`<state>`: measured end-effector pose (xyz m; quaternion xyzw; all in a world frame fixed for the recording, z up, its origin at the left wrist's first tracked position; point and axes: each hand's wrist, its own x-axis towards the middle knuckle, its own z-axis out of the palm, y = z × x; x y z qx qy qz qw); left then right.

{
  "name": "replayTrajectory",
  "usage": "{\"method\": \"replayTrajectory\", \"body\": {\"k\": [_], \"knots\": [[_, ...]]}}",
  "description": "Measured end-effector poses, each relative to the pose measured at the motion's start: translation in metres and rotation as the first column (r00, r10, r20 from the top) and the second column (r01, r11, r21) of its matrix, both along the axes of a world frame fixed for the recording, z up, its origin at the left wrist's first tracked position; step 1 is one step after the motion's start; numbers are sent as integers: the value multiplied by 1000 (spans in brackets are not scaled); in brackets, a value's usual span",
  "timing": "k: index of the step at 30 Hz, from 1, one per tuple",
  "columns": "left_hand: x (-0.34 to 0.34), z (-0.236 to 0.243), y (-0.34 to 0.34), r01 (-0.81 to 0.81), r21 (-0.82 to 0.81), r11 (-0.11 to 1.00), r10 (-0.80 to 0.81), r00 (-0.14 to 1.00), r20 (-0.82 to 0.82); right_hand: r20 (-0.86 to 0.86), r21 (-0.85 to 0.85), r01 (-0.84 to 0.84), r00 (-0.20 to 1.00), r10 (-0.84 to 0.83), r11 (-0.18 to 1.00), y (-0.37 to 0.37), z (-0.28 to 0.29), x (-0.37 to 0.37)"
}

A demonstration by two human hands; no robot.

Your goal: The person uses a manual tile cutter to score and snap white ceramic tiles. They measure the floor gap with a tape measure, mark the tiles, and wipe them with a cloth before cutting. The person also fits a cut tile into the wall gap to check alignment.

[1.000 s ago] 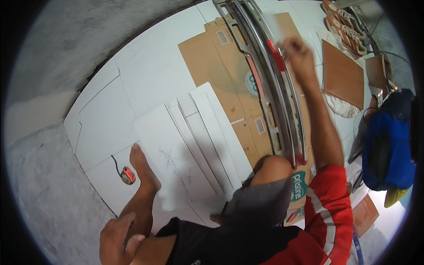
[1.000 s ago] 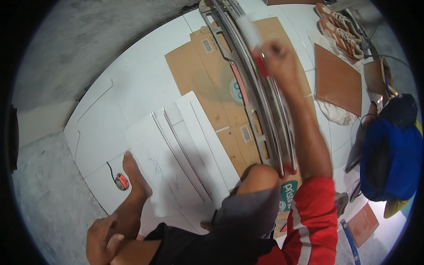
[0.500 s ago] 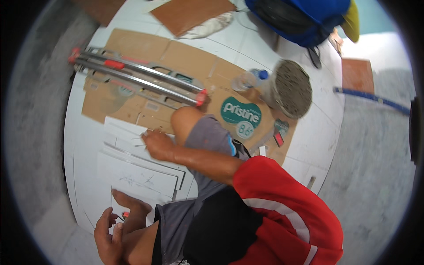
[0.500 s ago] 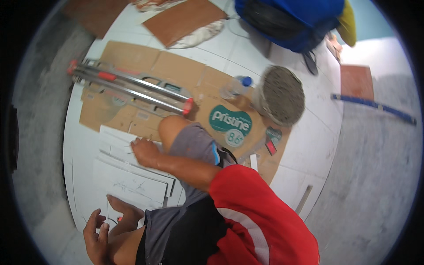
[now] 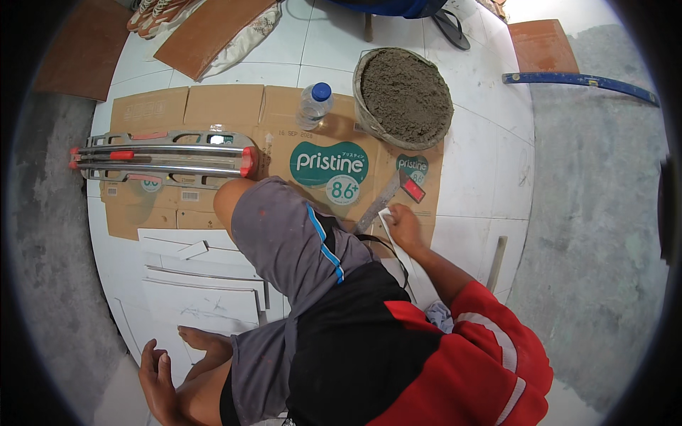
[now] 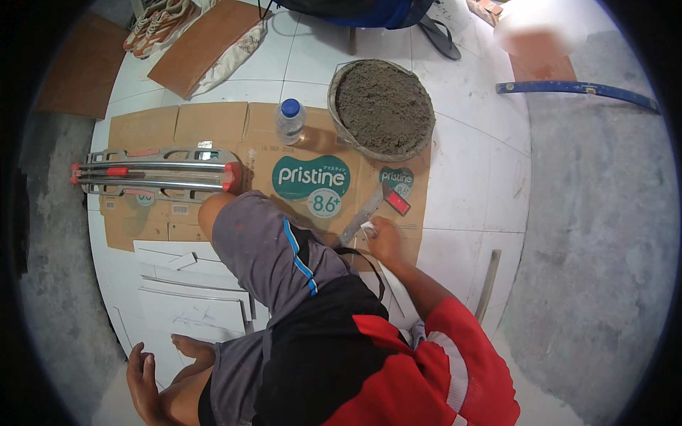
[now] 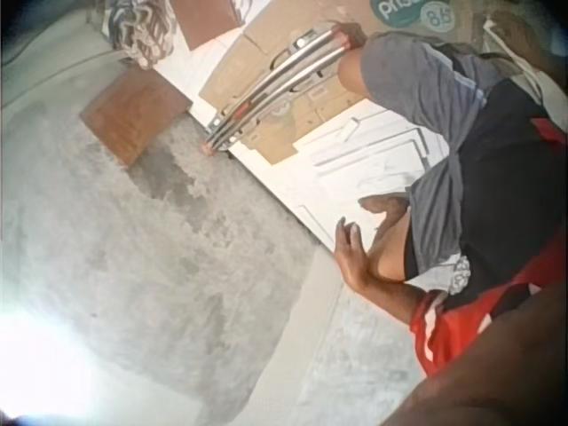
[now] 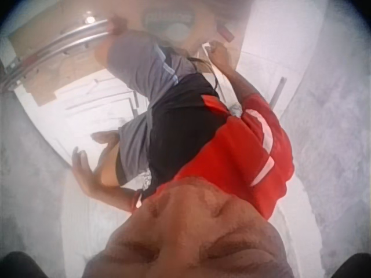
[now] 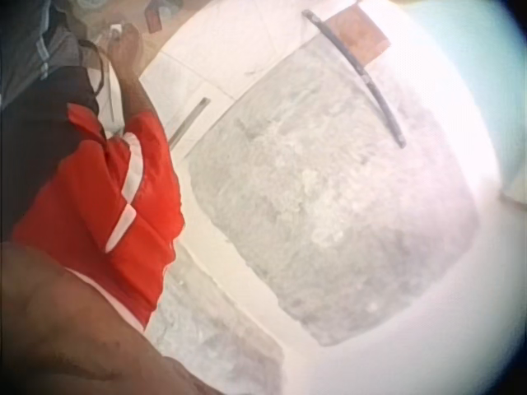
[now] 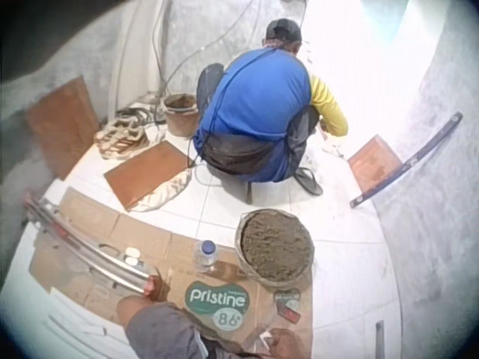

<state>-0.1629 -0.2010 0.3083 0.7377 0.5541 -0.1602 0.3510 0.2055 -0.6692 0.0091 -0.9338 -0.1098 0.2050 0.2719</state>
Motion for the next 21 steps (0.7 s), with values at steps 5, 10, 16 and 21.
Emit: {"method": "replayTrajectory", "body": {"k": [5,10,16,21], "knots": [[0,-5,-7,15,61,998,-13,999,-42,-154,-372,-123,986,70,920,-46,5,-32],[16,-5,-13,33,95,995,-23,994,-104,-148,-242,-157,981,124,957,-54,-13,-47],[1,-6,-12,-21,87,996,31,994,-107,-64,131,-377,920,387,917,-35,6,-24],[7,-2,-18,-10,130,991,27,992,-126,-190,190,-397,882,430,898,24,44,4]]}}
